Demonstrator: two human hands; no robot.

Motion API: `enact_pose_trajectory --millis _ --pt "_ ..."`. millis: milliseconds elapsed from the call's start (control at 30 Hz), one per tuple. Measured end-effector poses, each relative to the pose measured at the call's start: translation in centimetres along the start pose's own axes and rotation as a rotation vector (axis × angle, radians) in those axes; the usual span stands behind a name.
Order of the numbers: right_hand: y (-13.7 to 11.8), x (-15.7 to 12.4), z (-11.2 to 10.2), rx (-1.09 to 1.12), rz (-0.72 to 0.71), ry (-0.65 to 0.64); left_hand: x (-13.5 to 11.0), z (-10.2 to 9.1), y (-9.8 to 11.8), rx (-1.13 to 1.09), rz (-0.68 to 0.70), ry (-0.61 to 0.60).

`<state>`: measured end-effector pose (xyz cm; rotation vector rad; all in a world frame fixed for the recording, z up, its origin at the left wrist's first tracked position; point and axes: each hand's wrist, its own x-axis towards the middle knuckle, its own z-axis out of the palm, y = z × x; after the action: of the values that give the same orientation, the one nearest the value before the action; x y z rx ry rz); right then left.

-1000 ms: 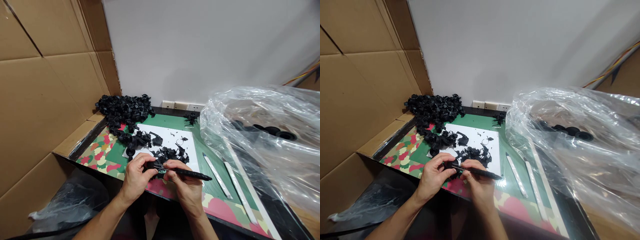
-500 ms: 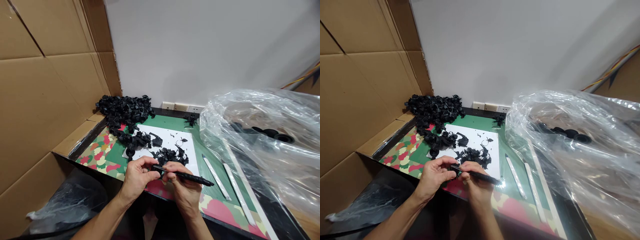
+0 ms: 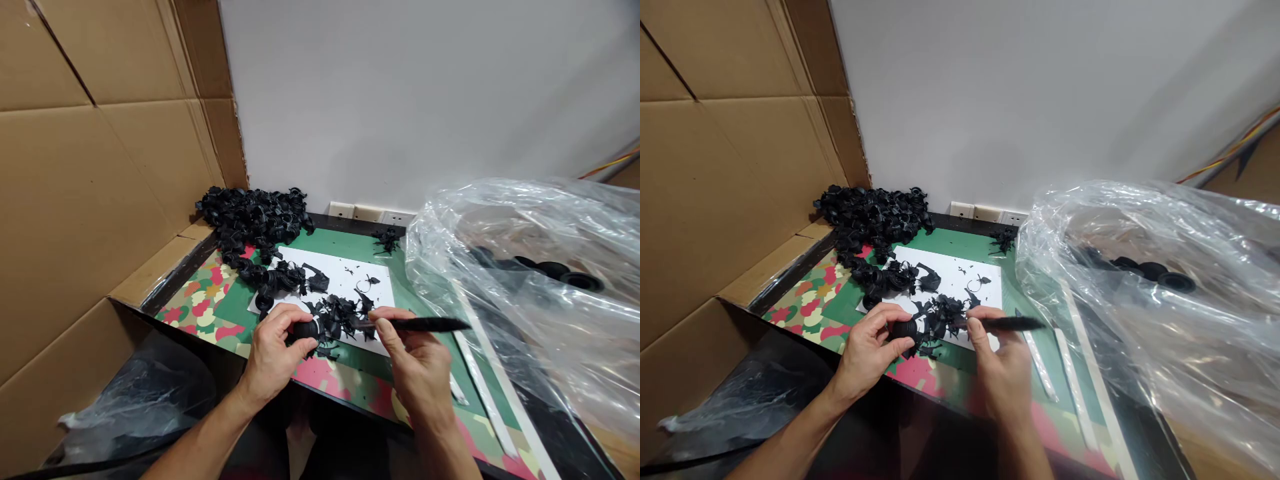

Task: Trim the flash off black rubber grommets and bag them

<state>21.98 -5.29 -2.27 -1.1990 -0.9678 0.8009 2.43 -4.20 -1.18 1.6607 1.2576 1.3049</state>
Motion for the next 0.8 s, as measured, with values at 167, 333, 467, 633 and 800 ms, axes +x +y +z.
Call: enact_pose_trajectory --millis 167,333,467,633,800 --pt "-0.1 -0.7 1.4 0.057 0.109 -0.044 -0.1 0.1 0.1 0.184 0.099 -0.004" --pt "0.1 -1.6 3.4 -0.161 0.112 -0.252 -0.2 0.3 0.1 0.352 0.18 -0.025" --pt "0.3 -1.9 4.7 -0.272 0.027 -0.35 -0.2 0.5 0.3 0.442 0.249 -0.012" --pt "0.1 -2.2 5.4 -0.356 -0.073 -0.333 -0.2 0.9 0.5 0.467 0.309 0.01" --pt "-0.1 -2.0 4.8 -0.242 -0.039 -0.282 0.0 0.6 0.5 0.268 0.174 -0.038"
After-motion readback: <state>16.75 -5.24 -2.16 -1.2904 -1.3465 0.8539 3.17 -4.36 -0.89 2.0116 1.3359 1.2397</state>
